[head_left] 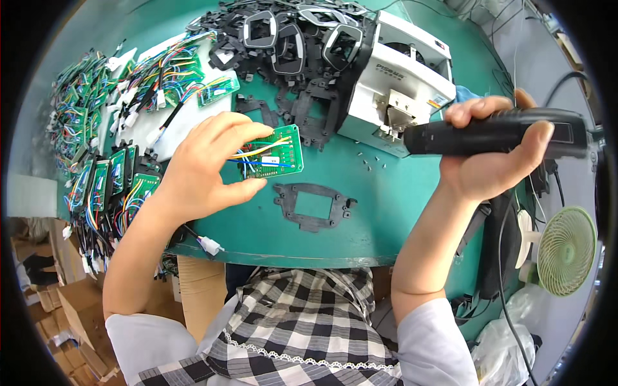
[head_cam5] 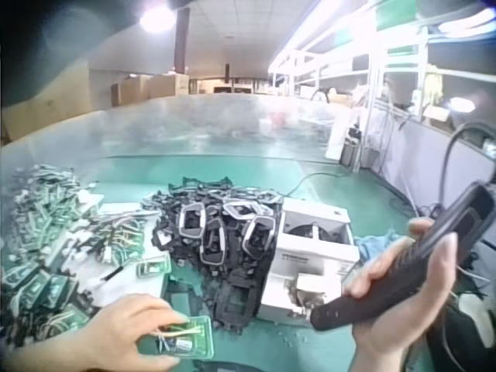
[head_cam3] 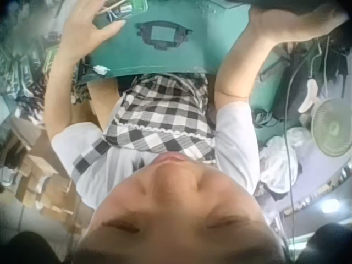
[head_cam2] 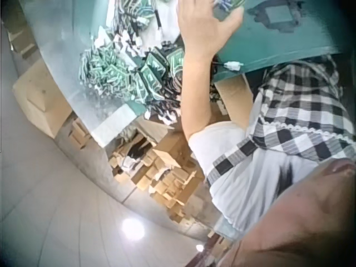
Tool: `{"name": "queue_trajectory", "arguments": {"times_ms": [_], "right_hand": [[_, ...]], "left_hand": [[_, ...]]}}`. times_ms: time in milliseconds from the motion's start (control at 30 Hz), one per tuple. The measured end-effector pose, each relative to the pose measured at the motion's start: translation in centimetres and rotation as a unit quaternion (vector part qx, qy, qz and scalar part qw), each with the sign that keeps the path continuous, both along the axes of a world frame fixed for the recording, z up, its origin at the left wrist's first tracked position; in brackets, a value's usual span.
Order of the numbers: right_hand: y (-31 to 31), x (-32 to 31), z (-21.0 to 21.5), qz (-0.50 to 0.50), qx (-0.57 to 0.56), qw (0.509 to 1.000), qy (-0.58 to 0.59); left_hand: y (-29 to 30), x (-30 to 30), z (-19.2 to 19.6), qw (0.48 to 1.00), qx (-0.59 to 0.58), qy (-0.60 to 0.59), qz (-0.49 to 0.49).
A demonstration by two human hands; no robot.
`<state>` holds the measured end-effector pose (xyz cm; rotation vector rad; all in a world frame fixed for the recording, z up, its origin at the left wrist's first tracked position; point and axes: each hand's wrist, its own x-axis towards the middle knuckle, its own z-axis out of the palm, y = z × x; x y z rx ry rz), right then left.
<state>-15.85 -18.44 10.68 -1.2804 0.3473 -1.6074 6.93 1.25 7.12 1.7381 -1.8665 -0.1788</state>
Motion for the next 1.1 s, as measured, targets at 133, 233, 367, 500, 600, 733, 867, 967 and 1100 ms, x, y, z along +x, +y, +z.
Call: {"name": "queue_trajectory", "arguments": {"times_ms": [133, 233, 367, 500, 600, 733, 867, 967, 1100], "right_hand": [[-0.3, 1.6, 1.7, -0.11, -0.16, 0.974, 0.117], [-0.9, 2.3, 1.1, -0.115, -0.217, 0.963, 0.11], [-0.3, 2.9, 0.9, -0.115, -0.16, 0.974, 0.115], [0.0, 3.1, 0.9, -0.141, -0.145, 0.972, 0.116], [0.1, 2.7, 0.7, -0.158, -0.147, 0.968, 0.127], [-0.2, 2.7, 0.6, -0.133, -0.155, 0.97, 0.13], [-0.6, 2.0, -0.3, -0.094, -0.165, 0.977, 0.094], [0.0, 1.2, -0.6, -0.046, -0.143, 0.984, 0.097], [2.1, 1.0, -1.2, 0.007, -0.087, 0.979, 0.187]], "left_hand": [[-0.1, -1.4, -0.5, 0.991, -0.036, -0.129, -0.026], [0.4, -2.9, -1.7, 0.996, -0.029, -0.083, -0.017], [1.1, -3.1, -2.6, 0.998, 0.029, 0.039, 0.03], [1.4, -3.0, -3.2, 0.997, 0.034, 0.062, 0.04], [1.4, -2.8, -3.5, 0.999, 0.012, 0.01, 0.031], [1.2, -3.1, -3.7, 1.0, 0.007, -0.007, 0.026], [1.1, -3.8, -4.0, 1.0, 0.013, 0.0, 0.011], [0.7, -4.4, -4.6, 1.0, 0.009, -0.001, -0.016], [0.1, -5.0, -5.0, 0.998, 0.037, 0.01, -0.045]]}}
